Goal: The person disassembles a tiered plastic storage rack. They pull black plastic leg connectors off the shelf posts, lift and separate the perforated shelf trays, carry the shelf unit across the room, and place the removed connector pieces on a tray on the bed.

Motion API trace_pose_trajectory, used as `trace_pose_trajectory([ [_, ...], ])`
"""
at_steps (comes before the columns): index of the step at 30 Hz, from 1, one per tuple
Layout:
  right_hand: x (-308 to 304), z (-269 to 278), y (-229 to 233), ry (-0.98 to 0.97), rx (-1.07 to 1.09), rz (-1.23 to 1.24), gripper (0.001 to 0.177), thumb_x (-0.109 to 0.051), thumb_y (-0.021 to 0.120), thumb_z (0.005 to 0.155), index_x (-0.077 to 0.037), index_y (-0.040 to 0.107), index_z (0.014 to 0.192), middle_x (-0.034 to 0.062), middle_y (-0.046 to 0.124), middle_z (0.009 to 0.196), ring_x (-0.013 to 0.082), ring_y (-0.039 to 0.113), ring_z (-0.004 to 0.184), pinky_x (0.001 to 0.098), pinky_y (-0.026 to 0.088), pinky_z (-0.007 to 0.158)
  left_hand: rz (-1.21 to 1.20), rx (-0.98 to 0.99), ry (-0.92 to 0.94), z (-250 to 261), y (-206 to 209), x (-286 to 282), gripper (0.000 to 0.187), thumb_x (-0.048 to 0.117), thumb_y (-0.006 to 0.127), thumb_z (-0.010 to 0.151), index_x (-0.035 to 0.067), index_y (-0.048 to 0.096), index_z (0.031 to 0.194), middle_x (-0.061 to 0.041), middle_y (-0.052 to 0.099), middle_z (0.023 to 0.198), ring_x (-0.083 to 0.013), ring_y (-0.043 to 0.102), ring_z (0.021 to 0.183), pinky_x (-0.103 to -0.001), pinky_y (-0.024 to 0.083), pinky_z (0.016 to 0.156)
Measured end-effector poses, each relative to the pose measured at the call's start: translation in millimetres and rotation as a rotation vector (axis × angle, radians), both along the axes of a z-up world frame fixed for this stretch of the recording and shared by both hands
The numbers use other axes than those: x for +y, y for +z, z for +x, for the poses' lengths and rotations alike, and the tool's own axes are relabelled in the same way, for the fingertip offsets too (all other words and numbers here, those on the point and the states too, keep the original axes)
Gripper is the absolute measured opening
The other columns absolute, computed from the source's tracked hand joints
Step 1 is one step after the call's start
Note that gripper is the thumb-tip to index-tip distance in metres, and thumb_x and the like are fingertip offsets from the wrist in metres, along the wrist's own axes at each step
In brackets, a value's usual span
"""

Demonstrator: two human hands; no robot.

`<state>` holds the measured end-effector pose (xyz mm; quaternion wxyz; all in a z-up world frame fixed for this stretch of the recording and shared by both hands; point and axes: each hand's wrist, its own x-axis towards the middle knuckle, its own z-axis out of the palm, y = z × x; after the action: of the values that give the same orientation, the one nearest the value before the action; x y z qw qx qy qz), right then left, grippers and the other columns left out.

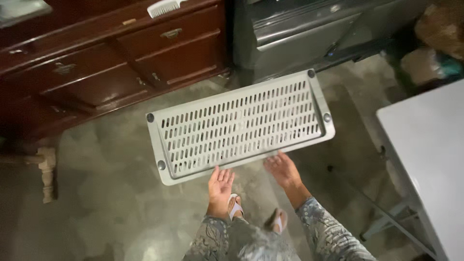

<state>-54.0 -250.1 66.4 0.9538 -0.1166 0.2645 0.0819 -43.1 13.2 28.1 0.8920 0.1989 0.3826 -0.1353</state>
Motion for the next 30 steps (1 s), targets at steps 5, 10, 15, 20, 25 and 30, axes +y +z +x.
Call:
trace_pose_trajectory([
  [5, -7.0, 28.7, -24.9, -0.189, 0.151, -0.168, 0.034, -0.026, 0.069, 0.088, -0.012, 0.066, 0.119, 0.0080, 0.070, 0.120, 0.0327, 0.060, 0.120, 0.0567, 0.038, 0.113, -0.120, -0.190, 0.192, 12.1, -40.6, 1.2, 0.043, 0.010, 0.072, 0.093, 0.007, 0.059, 0.134, -0.013, 0.061, 0.137, -0.0328, 0.052, 0.131, -0.047, 0.031, 0.116],
  [10, -16.5, 42.6, -61.9, -0.354, -0.037, -0.041, 0.041, -0.014, 0.074, 0.089, -0.012, 0.065, 0.129, 0.0060, 0.068, 0.128, 0.0269, 0.059, 0.124, 0.0539, 0.036, 0.117, -0.201, -0.245, 0.314, 34.9, -39.0, -6.9, 0.060, -0.005, 0.063, 0.075, 0.006, 0.063, 0.133, -0.014, 0.063, 0.138, -0.0344, 0.054, 0.134, -0.058, 0.037, 0.117],
  [15, -29.5, 49.0, -93.8, -0.344, -0.052, -0.007, 0.044, -0.001, 0.069, 0.088, -0.003, 0.063, 0.131, 0.0105, 0.068, 0.129, 0.0293, 0.061, 0.127, 0.0517, 0.039, 0.120, -0.128, -0.305, 0.375, 39.2, -30.1, -13.2, 0.065, -0.011, 0.056, 0.068, 0.004, 0.062, 0.131, -0.016, 0.061, 0.142, -0.0356, 0.051, 0.139, -0.059, 0.035, 0.121],
  [20, -25.5, 49.7, -81.1, -0.350, -0.029, 0.040, 0.048, 0.007, 0.063, 0.086, -0.003, 0.061, 0.133, 0.0123, 0.067, 0.132, 0.0283, 0.060, 0.128, 0.0506, 0.040, 0.121, -0.197, -0.351, 0.403, 50.2, -21.5, -3.9, 0.061, -0.015, 0.052, 0.067, 0.001, 0.062, 0.125, -0.018, 0.059, 0.144, -0.0348, 0.047, 0.144, -0.056, 0.031, 0.120],
  [25, -15.4, 46.7, -45.2, -0.343, -0.089, 0.040, 0.048, 0.007, 0.062, 0.087, 0.003, 0.058, 0.134, 0.0160, 0.066, 0.133, 0.0312, 0.060, 0.127, 0.0516, 0.039, 0.120, -0.244, -0.354, 0.397, 50.0, 11.6, 4.8, 0.063, -0.016, 0.050, 0.068, 0.002, 0.062, 0.127, -0.018, 0.057, 0.146, -0.0356, 0.046, 0.144, -0.054, 0.032, 0.119],
  [30, -4.9, 31.4, 6.8, -0.308, -0.096, 0.010, 0.044, 0.004, 0.064, 0.086, -0.001, 0.060, 0.129, 0.0135, 0.067, 0.128, 0.0291, 0.061, 0.122, 0.0518, 0.041, 0.119, -0.270, -0.459, 0.412, 38.2, 71.2, 10.9, 0.064, -0.016, 0.049, 0.069, -0.001, 0.058, 0.130, -0.020, 0.055, 0.147, -0.0377, 0.045, 0.145, -0.057, 0.034, 0.122],
])
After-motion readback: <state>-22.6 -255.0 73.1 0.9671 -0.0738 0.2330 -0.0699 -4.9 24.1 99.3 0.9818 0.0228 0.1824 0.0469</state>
